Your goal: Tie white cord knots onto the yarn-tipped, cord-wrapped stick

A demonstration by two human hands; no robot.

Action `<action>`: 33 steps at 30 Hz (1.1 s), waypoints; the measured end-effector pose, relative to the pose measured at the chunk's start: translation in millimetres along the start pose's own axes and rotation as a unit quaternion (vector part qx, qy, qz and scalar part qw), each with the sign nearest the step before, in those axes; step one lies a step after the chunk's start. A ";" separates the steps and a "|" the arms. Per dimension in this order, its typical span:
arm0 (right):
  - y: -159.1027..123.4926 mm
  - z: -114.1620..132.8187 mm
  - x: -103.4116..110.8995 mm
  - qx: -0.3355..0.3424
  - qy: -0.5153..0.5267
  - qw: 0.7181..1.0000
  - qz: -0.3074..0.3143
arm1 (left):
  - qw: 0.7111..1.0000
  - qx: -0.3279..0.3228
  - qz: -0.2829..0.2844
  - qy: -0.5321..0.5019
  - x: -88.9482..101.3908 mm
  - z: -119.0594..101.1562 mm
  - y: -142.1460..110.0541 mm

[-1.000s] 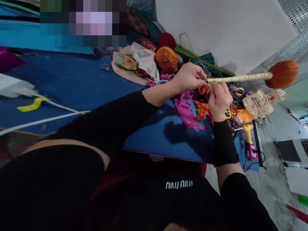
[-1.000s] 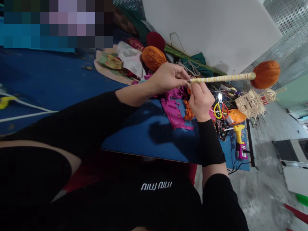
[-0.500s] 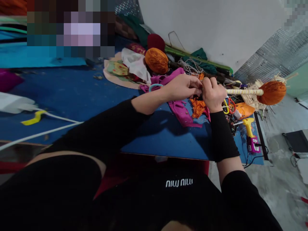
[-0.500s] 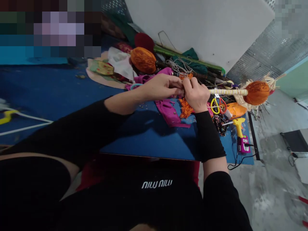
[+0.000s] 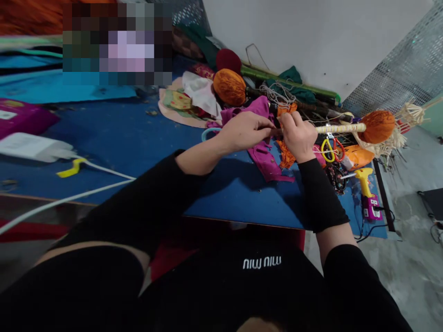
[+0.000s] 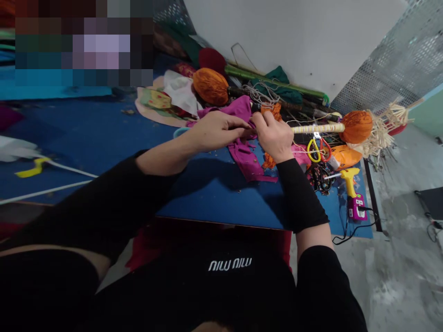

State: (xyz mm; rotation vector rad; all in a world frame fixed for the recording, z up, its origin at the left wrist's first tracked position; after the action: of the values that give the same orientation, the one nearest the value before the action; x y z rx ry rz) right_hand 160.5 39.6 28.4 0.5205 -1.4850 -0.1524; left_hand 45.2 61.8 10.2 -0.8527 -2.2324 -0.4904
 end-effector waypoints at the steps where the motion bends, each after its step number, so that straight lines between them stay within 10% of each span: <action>1: 0.8 0.5 0.3 0.002 -0.001 1.000 0.007 | 1.000 0.008 -0.013 -0.006 0.4 3.3 -1.6; 10: 3.6 -2.2 17.9 0.075 0.107 0.991 0.042 | 0.992 0.070 -0.079 0.073 7.3 4.5 -12.6; 33: 8.0 -12.4 8.1 -0.003 0.166 0.982 0.092 | 0.987 -0.016 -0.079 0.136 -14.2 -12.8 -16.3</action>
State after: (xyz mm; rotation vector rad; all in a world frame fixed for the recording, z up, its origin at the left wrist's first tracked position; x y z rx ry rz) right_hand 171.6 46.3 39.1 0.3788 -1.1964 0.0731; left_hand 47.6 36.9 7.3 -0.5881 -2.0515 -0.6758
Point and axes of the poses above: each hand's wrist, its own y-axis towards the middle knuckle, its own x-axis out of the back of the hand, z = x × y, the point moved 10 cm from there along y, towards the middle knuckle, and after that the axes turned 11 degrees about z, right-handed, at the moved point
